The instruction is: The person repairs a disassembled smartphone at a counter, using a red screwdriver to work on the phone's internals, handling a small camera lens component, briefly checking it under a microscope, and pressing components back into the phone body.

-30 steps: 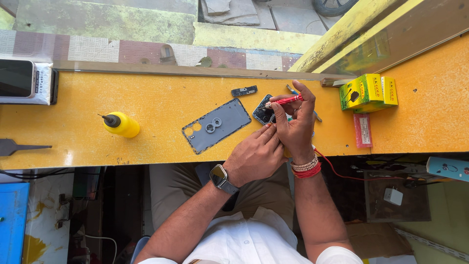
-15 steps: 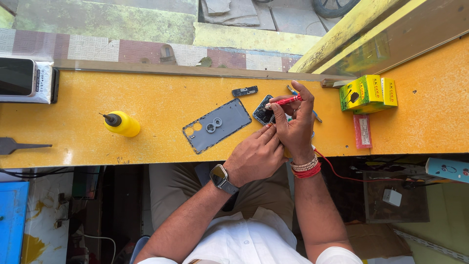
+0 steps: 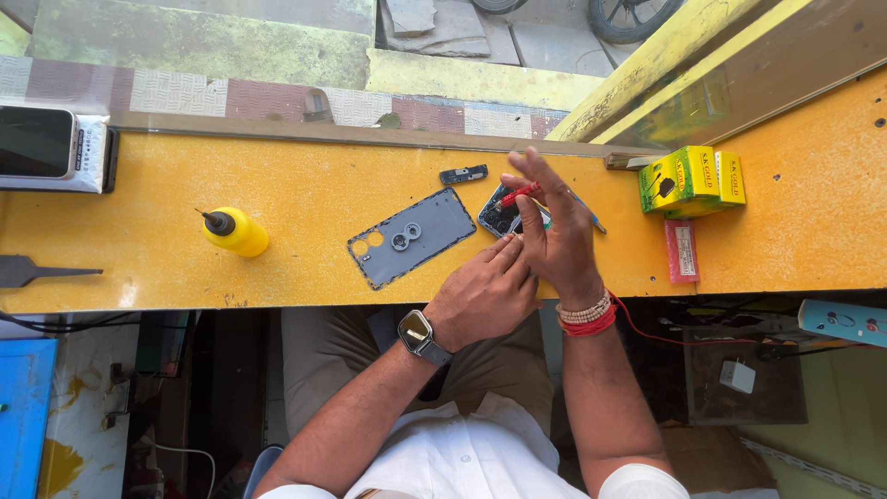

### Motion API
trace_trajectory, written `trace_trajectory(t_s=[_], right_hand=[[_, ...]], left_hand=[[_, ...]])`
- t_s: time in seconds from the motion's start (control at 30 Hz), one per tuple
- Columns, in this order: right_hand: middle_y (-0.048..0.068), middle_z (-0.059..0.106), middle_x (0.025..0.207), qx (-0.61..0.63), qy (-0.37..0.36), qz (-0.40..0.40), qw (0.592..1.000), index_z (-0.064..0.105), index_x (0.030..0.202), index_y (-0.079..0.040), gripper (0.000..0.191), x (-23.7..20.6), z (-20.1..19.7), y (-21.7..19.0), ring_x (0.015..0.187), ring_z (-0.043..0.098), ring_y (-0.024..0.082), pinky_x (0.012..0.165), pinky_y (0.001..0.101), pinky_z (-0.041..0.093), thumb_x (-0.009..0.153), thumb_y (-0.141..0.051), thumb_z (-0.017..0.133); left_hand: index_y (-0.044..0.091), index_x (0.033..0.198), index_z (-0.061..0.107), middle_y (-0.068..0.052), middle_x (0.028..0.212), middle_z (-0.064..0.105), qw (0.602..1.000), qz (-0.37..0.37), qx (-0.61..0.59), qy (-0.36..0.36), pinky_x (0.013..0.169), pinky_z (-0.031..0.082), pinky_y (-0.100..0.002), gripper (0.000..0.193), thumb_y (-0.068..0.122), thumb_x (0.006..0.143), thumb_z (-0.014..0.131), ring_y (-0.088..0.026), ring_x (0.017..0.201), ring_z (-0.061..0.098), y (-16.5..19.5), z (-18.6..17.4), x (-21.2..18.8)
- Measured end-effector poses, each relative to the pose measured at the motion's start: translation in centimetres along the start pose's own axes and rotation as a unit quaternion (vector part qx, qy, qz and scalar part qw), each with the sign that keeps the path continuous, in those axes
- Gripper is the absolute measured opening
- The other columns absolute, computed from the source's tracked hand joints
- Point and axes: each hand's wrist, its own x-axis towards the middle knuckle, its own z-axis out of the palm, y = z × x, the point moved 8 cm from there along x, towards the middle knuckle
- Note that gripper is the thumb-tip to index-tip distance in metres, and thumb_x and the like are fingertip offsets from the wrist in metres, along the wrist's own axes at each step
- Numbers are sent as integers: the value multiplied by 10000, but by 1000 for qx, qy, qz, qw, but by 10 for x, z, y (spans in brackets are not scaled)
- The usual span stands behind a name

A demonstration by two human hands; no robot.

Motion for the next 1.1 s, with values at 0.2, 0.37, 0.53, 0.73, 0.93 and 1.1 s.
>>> trace_trajectory(t_s=[0.2,0.37,0.53,0.73,0.93,1.1], right_hand=[[72,720,981,-129,-13,-12,991,637,1396,-101,487,20,-4,-13,905,712,186,1021,409,513,942,-207,777],[17,785,974,-84,-22,-38,995,632,1444,-128,421,26,0,-24,968,750,123,1091,394,488,1035,-144,729],[45,741,1071,-51,-10,-28,998,582,1433,-101,438,27,-3,-25,986,697,161,1038,360,450,1018,-210,671],[1,781,876,-140,3,-56,989,681,1364,-78,391,27,-4,-27,825,706,143,1012,373,462,995,-179,763],[33,757,939,-118,22,-54,991,666,1355,-94,413,25,-5,-22,874,691,183,1008,370,472,972,-216,762],[78,779,1132,-90,5,-69,994,615,1446,-78,391,22,-2,-22,1028,743,202,1065,372,469,1064,-104,694]], left_hand=[[-3,1098,728,-178,1176,693,1000,-10,-7,-8,1111,462,-501,570,385,687,792,-365,1247,619,-1,-4,3],[35,1094,729,-136,1193,681,1000,2,3,-7,1108,459,-514,413,271,756,743,-331,1256,599,0,-6,5],[18,1088,733,-105,1154,678,999,23,39,-14,1171,457,-435,275,141,853,662,-282,1240,615,3,-4,4],[51,1015,733,-81,1109,683,999,28,12,19,1162,454,-427,209,129,834,662,-254,1206,638,5,-8,4],[48,1019,739,-82,1103,684,1000,27,13,4,1157,458,-428,196,124,850,673,-258,1192,634,5,-6,4],[46,1024,741,-79,1120,686,999,25,10,23,1167,457,-421,215,126,839,664,-254,1211,633,4,-8,3]])
